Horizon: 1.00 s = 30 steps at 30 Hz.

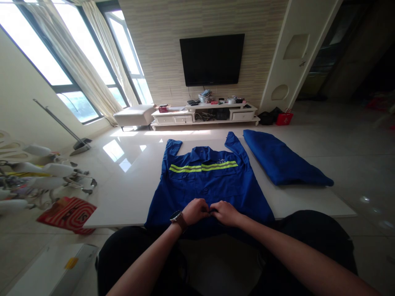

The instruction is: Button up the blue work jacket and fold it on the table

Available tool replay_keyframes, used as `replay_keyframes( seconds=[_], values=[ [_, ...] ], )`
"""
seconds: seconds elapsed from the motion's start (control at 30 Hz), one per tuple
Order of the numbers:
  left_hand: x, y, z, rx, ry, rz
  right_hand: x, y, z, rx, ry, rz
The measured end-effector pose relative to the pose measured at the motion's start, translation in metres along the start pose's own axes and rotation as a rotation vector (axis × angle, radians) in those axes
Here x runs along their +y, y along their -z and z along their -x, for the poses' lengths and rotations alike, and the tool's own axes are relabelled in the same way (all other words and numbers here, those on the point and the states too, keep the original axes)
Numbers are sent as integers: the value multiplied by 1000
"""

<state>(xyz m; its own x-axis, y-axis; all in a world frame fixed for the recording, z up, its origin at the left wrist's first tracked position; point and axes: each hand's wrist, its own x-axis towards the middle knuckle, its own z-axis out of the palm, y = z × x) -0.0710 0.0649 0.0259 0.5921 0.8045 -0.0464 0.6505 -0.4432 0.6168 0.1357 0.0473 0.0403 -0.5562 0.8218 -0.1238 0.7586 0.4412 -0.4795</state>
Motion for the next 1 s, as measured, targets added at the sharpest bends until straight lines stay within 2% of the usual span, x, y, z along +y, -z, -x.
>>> replay_keyframes(
  seconds=[0.2,0.5,0.73,1.0],
  values=[
    [1,2,1,-10,37,-22,5,-1,-3,-22,8,-38],
    [0,4,0,-17,-5,-10,2,2,1,-23,39,23],
    [8,7,2,0,-4,-32,0,4,4,-3,56,56],
    [9,5,1,3,2,-16,-1,2,2,-25,9,13]
  ],
)
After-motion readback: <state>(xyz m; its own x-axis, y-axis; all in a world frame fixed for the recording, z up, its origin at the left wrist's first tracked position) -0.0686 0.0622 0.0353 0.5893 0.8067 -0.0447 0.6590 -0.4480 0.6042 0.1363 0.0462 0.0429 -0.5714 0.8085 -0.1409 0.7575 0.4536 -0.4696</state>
